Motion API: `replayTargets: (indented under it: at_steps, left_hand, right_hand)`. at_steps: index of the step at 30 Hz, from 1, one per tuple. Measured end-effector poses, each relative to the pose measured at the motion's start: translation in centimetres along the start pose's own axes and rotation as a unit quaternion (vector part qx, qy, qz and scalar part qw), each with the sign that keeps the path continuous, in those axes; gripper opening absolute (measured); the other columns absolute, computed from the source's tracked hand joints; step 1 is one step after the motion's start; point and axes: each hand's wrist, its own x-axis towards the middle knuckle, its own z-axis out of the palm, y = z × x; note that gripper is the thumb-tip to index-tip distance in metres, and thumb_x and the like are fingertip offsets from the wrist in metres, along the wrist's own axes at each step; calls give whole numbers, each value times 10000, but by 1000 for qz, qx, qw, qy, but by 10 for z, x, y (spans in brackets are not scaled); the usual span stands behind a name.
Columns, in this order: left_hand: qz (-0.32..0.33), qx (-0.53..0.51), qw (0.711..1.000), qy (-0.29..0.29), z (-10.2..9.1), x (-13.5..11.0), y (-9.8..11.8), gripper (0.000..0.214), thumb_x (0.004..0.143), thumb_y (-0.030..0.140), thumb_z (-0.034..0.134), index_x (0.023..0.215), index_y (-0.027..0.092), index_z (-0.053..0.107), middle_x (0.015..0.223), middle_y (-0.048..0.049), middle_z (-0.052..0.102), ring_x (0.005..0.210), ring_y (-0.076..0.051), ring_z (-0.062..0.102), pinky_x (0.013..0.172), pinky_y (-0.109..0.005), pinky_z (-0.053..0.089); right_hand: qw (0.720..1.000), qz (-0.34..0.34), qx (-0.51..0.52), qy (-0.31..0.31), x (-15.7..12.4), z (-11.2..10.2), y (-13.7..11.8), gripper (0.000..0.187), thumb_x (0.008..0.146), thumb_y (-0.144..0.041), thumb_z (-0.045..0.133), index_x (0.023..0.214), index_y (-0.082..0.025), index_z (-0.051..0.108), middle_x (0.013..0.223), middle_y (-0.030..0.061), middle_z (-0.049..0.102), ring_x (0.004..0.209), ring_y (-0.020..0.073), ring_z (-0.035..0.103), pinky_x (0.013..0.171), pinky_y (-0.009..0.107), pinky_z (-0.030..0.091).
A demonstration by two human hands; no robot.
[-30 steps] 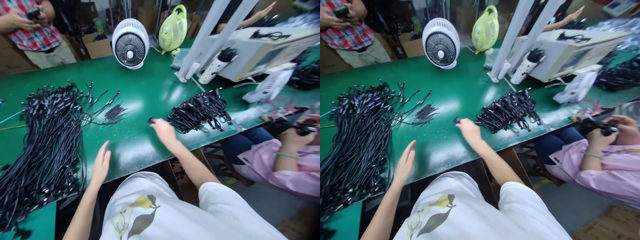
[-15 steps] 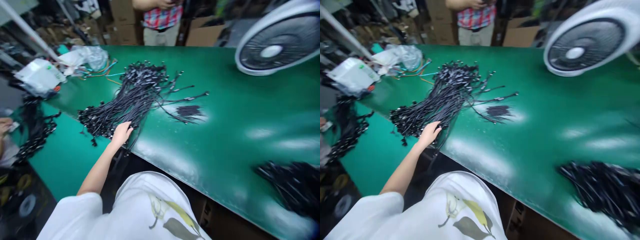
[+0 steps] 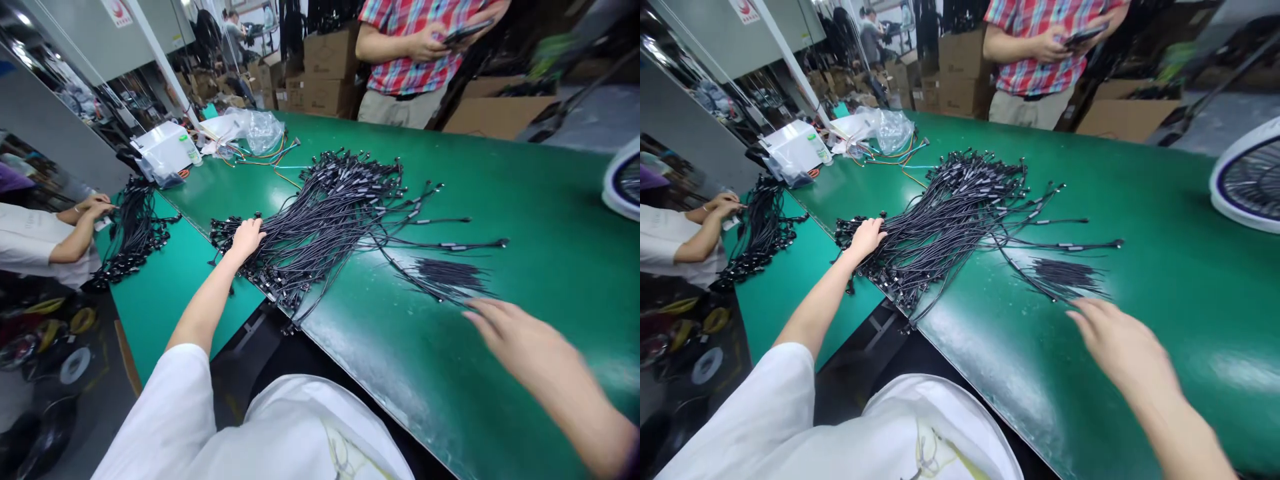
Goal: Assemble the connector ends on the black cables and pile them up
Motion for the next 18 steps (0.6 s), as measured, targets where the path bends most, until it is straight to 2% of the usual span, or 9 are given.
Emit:
replayTargets:
  at_steps: [3, 6, 8, 10, 13, 15, 18]
  left_hand:
    - [3, -17, 1000, -9, -3, -2, -9, 173, 919, 221, 460, 983, 138, 598, 1165, -168, 567, 1088, -262, 502, 926, -364, 390]
    - [6, -46, 999, -9, -9, -8, -9, 232, 954, 216, 362, 1013, 143, 574, 1085, -150, 604, 981, -232, 564, 867, -342, 421]
    - [6, -68, 998, -4, -17, -18, 0, 289, 976, 240, 292, 1103, 149, 536, 987, -116, 636, 871, -208, 600, 816, -328, 440]
    - [33, -117, 992, -10, -30, -35, 18, 297, 974, 280, 318, 1175, 176, 511, 922, -72, 656, 823, -193, 619, 793, -310, 452]
    - [134, -227, 964, -46, -61, -68, 48, 330, 923, 322, 451, 1233, 236, 529, 997, -42, 673, 917, -193, 632, 840, -293, 453]
    - [155, -257, 952, -59, -85, -91, 55, 373, 917, 334, 453, 1275, 263, 527, 1040, -33, 670, 930, -183, 630, 854, -278, 448]
    - [80, -270, 953, -115, -113, -121, 35, 425, 892, 354, 471, 1308, 272, 508, 872, 3, 661, 735, -161, 608, 719, -261, 459]
  right_hand:
    - [986, -130, 43, -98, 41, 33, -43, 350, 927, -423, 416, 940, -252, 721, 975, 157, 710, 778, 248, 670, 704, 392, 489]
    - [970, -196, 26, -141, 77, 41, -96, 316, 952, -321, 404, 993, -190, 689, 961, 123, 699, 792, 224, 666, 709, 357, 504]
    - [965, -225, 33, -131, 96, 37, -134, 295, 953, -277, 418, 1104, -169, 648, 1038, 113, 681, 830, 213, 664, 724, 344, 520]
    - [967, -228, 63, -96, 114, 33, -174, 373, 946, -256, 447, 1299, -168, 531, 1241, 129, 602, 964, 214, 645, 751, 332, 531]
    - [966, -222, 113, -71, 147, 38, -230, 565, 939, -268, 487, 1469, -185, 310, 1470, 142, 387, 1218, 214, 516, 836, 304, 515]
    - [960, -232, 109, -113, 176, 49, -251, 493, 947, -282, 487, 1424, -206, 386, 1417, 124, 443, 1194, 192, 518, 854, 285, 490]
    - [961, -207, 69, -169, 217, 65, -248, 252, 955, -253, 466, 1133, -168, 623, 1131, 118, 607, 967, 190, 592, 757, 286, 466]
